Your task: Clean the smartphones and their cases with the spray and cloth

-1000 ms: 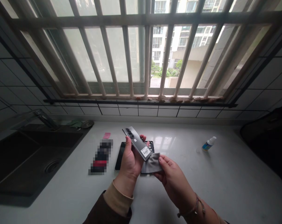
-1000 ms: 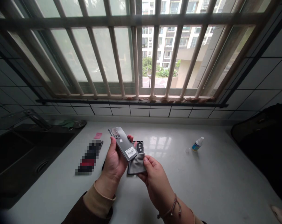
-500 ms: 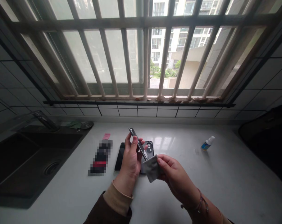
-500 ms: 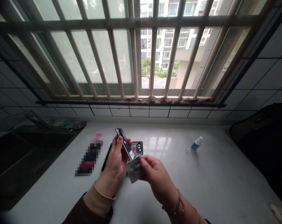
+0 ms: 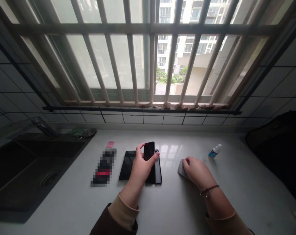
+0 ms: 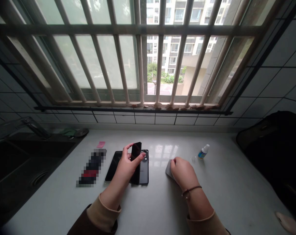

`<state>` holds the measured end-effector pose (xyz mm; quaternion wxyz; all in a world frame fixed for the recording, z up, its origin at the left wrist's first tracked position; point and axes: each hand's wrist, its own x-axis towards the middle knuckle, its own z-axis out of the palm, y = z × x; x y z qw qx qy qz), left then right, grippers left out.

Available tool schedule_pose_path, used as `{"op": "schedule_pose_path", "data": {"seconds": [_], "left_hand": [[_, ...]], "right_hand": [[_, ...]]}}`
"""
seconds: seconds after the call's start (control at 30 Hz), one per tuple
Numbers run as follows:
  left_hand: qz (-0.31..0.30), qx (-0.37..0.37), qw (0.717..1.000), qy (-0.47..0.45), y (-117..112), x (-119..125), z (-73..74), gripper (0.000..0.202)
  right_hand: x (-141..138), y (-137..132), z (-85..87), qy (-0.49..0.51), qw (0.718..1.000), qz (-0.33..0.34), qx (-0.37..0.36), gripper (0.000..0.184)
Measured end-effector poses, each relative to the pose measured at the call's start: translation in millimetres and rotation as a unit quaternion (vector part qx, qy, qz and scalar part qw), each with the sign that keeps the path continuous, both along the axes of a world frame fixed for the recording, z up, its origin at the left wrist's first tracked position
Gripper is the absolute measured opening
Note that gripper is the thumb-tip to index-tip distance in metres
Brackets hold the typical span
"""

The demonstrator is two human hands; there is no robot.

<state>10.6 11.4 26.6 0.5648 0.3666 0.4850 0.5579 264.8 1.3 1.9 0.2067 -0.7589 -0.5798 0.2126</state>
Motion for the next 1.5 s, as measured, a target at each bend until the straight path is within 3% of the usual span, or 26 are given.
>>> {"op": "schedule_pose_path", "data": {"seconds": [0.1, 0.2, 0.27, 0.3, 0.37, 0.43, 0.53, 0.8, 1.03, 1.23, 1.5], "left_hand": [[0.029, 0.020, 0.999, 0.010, -1, 2, -8.4, 0.075], [0.032, 0.026, 0.996, 0.079, -1, 4, -12.6, 0.076], [0.014, 0.023, 0.983, 0.179, -1, 5, -13.4, 0.084], [0.003, 0.021, 0.975, 0.223, 0, 6, -13.6, 0.086], [-0.017, 0.016, 0.960, 0.278, 1, 8, -14.7, 0.085], [-0.032, 0.010, 0.951, 0.308, 1, 10, -16.8, 0.075], [-0.044, 0.002, 0.931, 0.361, 3, 12, -20.1, 0.063], [-0.081, 0.007, 0.835, 0.543, 5, 4, -13.4, 0.058], [-0.071, 0.014, 0.760, 0.645, 0, 5, -10.3, 0.041], [-0.086, -0.001, 0.744, 0.662, 1, 7, -11.3, 0.032], [-0.090, 0.001, 0.739, 0.668, 2, 6, -11.4, 0.030]], "right_hand": [[-2, -6, 5.4, -0.080, 0.996, -0.023, 0.026, 0.037], [-16, -15, 15.6, -0.106, 0.984, -0.001, 0.144, 0.043], [-34, -23, 21.2, 0.010, 0.982, 0.063, 0.176, 0.044], [-44, -27, 22.4, 0.100, 0.979, 0.104, 0.144, 0.043], [-66, -34, 20.3, 0.273, 0.946, 0.165, 0.058, 0.047], [-82, -38, 12.6, 0.362, 0.917, 0.168, 0.012, 0.050], [-94, -38, -4.4, 0.388, 0.912, 0.132, 0.003, 0.049], [-89, -18, -38.8, 0.403, 0.911, 0.082, 0.020, 0.046], [-97, -21, -38.8, 0.369, 0.927, 0.062, 0.018, 0.044], [-96, -23, -29.5, 0.178, 0.978, 0.083, 0.063, 0.032], [-98, -22, -22.6, 0.094, 0.988, 0.110, 0.044, 0.024]]}}
